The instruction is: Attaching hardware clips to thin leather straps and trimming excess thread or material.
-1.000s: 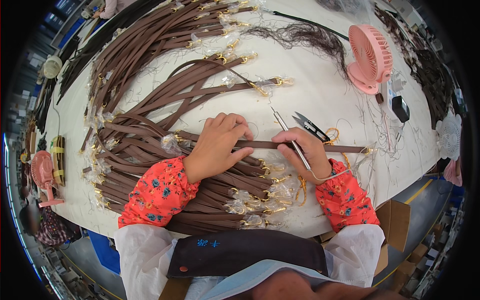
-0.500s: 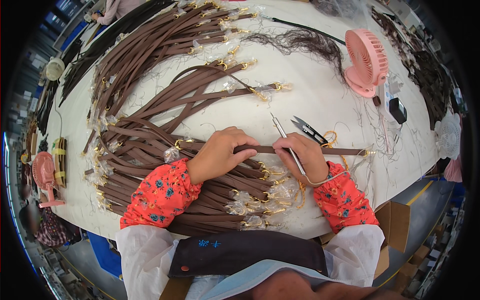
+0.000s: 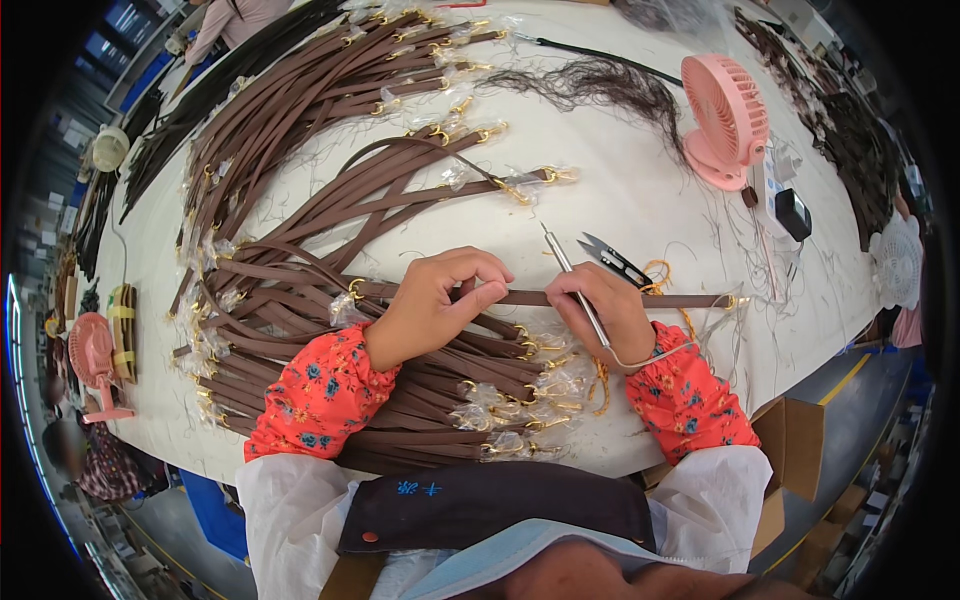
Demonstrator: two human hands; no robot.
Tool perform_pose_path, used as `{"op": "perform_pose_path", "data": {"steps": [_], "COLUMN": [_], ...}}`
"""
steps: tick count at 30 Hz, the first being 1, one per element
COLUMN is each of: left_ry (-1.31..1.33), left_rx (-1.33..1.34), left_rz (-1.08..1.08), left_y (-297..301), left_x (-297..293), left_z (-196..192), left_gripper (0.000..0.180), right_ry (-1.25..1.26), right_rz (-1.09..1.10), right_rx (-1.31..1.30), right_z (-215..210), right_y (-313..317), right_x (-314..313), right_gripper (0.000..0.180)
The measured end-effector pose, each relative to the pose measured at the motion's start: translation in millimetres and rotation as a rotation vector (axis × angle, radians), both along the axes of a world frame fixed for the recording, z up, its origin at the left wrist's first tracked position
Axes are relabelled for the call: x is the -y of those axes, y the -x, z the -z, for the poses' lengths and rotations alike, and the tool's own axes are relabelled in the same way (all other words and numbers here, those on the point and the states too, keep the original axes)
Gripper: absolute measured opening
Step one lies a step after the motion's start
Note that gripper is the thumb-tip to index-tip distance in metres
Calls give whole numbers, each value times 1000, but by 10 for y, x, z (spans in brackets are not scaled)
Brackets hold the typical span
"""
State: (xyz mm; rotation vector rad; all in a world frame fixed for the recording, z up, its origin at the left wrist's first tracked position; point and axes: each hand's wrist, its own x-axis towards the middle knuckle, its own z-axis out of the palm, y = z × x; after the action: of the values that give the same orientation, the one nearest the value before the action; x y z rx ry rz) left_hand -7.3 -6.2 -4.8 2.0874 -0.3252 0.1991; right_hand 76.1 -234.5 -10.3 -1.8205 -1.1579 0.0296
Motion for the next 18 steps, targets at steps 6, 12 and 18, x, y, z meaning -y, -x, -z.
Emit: {"op": "perform_pose_path", "data": {"steps": [6,12,18], "left_ry": [695,435,-81], "left_rx": [-529,-427,-187], "left_rz": [155,138,-12], "left_y": [20,22,30], "left_x": [118,24,71], "left_z": [-36,42,-108], "left_gripper": [14,12,9], "right_ry": [13,36,26], "right_rz": [-9,16,27], "right_rx": [-32,8,12], "right_z": [-18,10,8], "right_y": [19,11,5], "right_x": [-3,-4,-2], "right_gripper": [14,13,12]}}
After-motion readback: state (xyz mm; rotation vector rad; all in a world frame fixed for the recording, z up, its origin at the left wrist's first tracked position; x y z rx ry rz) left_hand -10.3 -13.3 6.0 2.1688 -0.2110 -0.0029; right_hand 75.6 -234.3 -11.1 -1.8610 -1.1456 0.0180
